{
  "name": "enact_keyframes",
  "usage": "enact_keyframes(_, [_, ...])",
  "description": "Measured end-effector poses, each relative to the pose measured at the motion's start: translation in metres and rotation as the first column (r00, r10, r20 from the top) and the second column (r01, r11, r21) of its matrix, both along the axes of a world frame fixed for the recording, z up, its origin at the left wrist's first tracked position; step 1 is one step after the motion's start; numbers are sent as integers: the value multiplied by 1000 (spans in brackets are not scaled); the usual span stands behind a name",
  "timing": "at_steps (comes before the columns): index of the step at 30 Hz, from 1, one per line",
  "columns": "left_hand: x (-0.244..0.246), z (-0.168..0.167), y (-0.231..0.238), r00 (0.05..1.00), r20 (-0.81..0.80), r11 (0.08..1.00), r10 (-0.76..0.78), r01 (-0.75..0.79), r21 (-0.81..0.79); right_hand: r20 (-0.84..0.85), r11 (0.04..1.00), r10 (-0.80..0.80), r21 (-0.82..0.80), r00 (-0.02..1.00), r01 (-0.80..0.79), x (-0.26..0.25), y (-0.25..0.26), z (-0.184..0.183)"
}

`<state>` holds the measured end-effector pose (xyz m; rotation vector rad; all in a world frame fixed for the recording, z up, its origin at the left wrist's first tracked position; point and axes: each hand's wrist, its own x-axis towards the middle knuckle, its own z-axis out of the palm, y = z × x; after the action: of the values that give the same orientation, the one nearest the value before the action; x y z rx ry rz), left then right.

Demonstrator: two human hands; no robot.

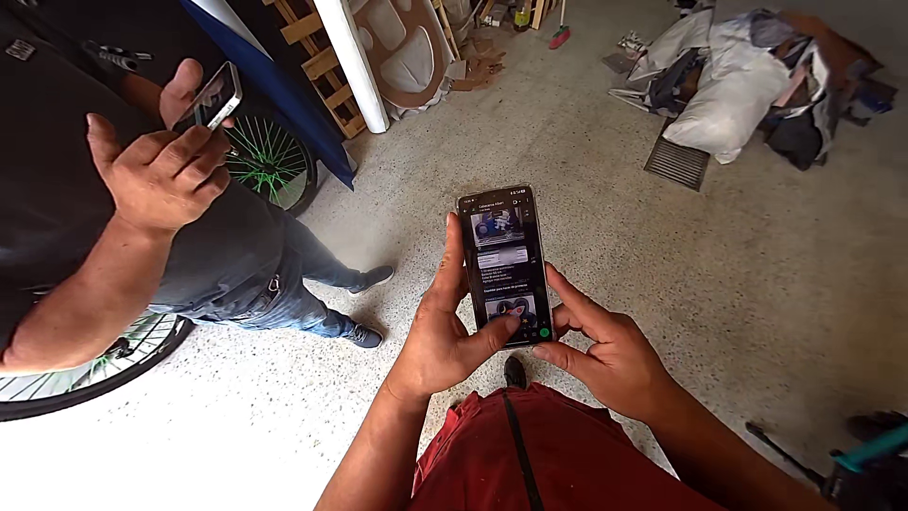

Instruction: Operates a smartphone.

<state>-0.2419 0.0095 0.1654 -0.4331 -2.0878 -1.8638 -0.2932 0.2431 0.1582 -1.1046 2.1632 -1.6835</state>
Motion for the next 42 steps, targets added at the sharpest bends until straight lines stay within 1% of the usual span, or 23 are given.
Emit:
enact_keyframes(2, [-1, -1, 4, 998, -18, 998, 53, -53, 25, -5, 1000, -5, -8, 1000, 5, -1, -1, 0])
enact_keyframes(5, [-1, -1, 11, 978, -24, 974, 207, -204, 102, -16, 1000, -5, 6, 1000, 5, -1, -1, 0])
enact_keyframes(7, [-1, 0, 13, 964, -23, 954, 266, -260, 149, 2, 1000, 9, 4, 1000, -9, -1, -1, 0])
enact_keyframes(10, [-2, 0, 11, 975, -29, 961, 220, -212, 180, 28, 1000, 14, -4, 999, -14, -2, -1, -2])
enact_keyframes(14, [-4, -3, 9, 983, -18, 975, 183, -179, 129, 39, 1000, 18, -9, 999, -18, -6, 0, -2])
enact_keyframes(17, [-7, -2, 10, 973, -30, 968, 229, -225, 111, 32, 1000, 17, -8, 999, -17, -8, 0, -3])
enact_keyframes(21, [-8, 4, 16, 939, 9, 925, 343, -339, 172, 25, 1000, 26, -3, 999, -26, -8, 0, -3])
enact_keyframes(24, [-12, 3, 16, 935, -9, 912, 354, -343, 226, 27, 999, 33, -6, 999, -33, -8, 0, -5])
enact_keyframes(35, [-13, 3, 19, 921, -31, 894, 389, -369, 254, 33, 999, 37, 4, 999, -38, -5, 2, -5])
enact_keyframes(40, [-5, 8, 21, 912, -35, 899, 408, -395, 188, 27, 1000, 26, -3, 999, -26, -3, 3, -5])
enact_keyframes(42, [-4, 9, 21, 912, -36, 899, 409, -397, 185, 29, 999, 33, -11, 999, -32, -2, 3, -5])
